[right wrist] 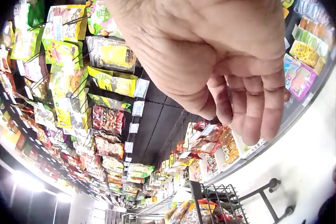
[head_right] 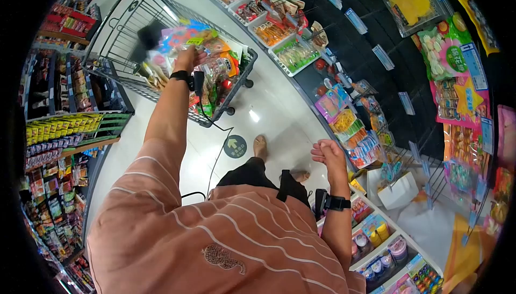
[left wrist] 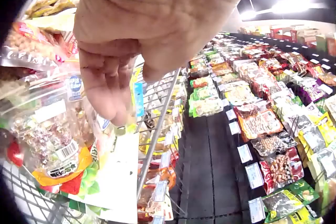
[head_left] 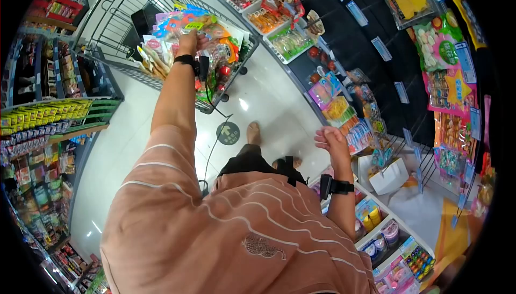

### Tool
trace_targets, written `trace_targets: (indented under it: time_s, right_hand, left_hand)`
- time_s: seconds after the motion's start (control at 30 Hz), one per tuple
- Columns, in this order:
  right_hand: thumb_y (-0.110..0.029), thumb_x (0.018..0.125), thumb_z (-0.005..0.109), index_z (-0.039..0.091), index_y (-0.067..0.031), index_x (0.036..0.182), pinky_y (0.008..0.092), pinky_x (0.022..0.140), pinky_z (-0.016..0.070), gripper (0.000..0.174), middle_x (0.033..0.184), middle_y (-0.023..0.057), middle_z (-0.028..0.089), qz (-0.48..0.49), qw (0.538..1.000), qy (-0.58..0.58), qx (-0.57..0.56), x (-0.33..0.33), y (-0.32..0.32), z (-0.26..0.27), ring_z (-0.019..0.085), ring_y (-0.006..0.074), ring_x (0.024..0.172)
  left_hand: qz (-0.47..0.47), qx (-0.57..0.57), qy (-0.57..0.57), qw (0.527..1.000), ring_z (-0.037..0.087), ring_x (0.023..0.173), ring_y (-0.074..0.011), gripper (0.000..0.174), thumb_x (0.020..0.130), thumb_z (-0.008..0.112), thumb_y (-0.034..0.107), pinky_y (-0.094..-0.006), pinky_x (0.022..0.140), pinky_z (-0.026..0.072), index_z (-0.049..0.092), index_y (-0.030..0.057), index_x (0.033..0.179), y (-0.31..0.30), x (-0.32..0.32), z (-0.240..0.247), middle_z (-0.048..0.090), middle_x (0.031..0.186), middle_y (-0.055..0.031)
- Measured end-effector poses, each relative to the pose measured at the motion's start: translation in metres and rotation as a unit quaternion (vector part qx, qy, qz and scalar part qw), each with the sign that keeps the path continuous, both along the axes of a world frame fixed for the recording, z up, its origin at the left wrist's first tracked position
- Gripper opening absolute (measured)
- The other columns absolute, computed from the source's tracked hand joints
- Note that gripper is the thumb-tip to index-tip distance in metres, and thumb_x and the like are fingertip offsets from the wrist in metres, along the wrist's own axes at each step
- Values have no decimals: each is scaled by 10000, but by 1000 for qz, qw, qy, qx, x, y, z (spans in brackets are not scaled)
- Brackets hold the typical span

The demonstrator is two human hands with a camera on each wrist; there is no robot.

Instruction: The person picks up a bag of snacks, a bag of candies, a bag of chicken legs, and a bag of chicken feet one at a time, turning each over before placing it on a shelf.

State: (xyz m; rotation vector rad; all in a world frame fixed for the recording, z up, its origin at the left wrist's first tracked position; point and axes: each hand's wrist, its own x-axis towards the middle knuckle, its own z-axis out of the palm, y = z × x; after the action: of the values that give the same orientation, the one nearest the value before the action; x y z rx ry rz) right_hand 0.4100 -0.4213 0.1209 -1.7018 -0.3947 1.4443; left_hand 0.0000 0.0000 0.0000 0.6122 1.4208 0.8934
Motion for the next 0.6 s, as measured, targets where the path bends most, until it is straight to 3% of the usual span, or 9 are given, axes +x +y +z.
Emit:
trace_targets:
  time_s: [0.07,0.2,0.3,0.4,0.5,0.6]
  right_hand:
    - [-198,967,547,591,-32,1109,336,764,557,223,1047,132,669,-16,1000,-9,-9,1,-10,6,675,218,889]
    - [-206,971,546,593,-38,1099,329,762,557,217,1039,121,673,-33,999,-2,-12,-2,-2,-3,675,208,882]
    - [-219,977,545,594,-46,1085,322,761,559,209,1028,109,677,-31,999,-2,-12,-2,0,-4,675,195,881]
    - [-217,974,547,594,-46,1087,323,758,558,211,1030,109,676,-32,999,-2,-13,-2,-2,-5,675,197,878]
    - [-210,967,550,595,-41,1101,327,760,555,220,1042,118,671,-33,999,0,-9,-3,-1,-8,673,208,882]
    - [-217,968,549,594,-39,1101,326,761,555,226,1041,120,670,-25,1000,-1,-14,-4,2,-5,673,209,883]
  left_hand:
    - [-26,-8,36,999,718,733,-264,291,974,489,276,-347,500,505,566,56,1147,1,3,-4,699,909,-117]
    - [-46,-17,61,997,706,680,-253,312,960,510,272,-343,477,500,578,-3,1092,23,2,3,686,856,-115]
    - [-16,-12,131,991,697,639,-255,302,945,543,264,-334,445,501,595,-24,1015,31,-1,-2,670,823,-121]
    - [37,10,124,992,681,587,-256,313,925,582,271,-325,423,503,598,-41,939,9,-2,8,651,779,-127]
    - [32,10,134,990,660,538,-251,328,910,606,290,-333,421,497,604,-37,929,11,-3,8,635,724,-128]
    - [-32,-15,103,994,655,531,-244,333,902,616,297,-339,421,490,606,-36,898,24,-14,-11,635,691,-133]
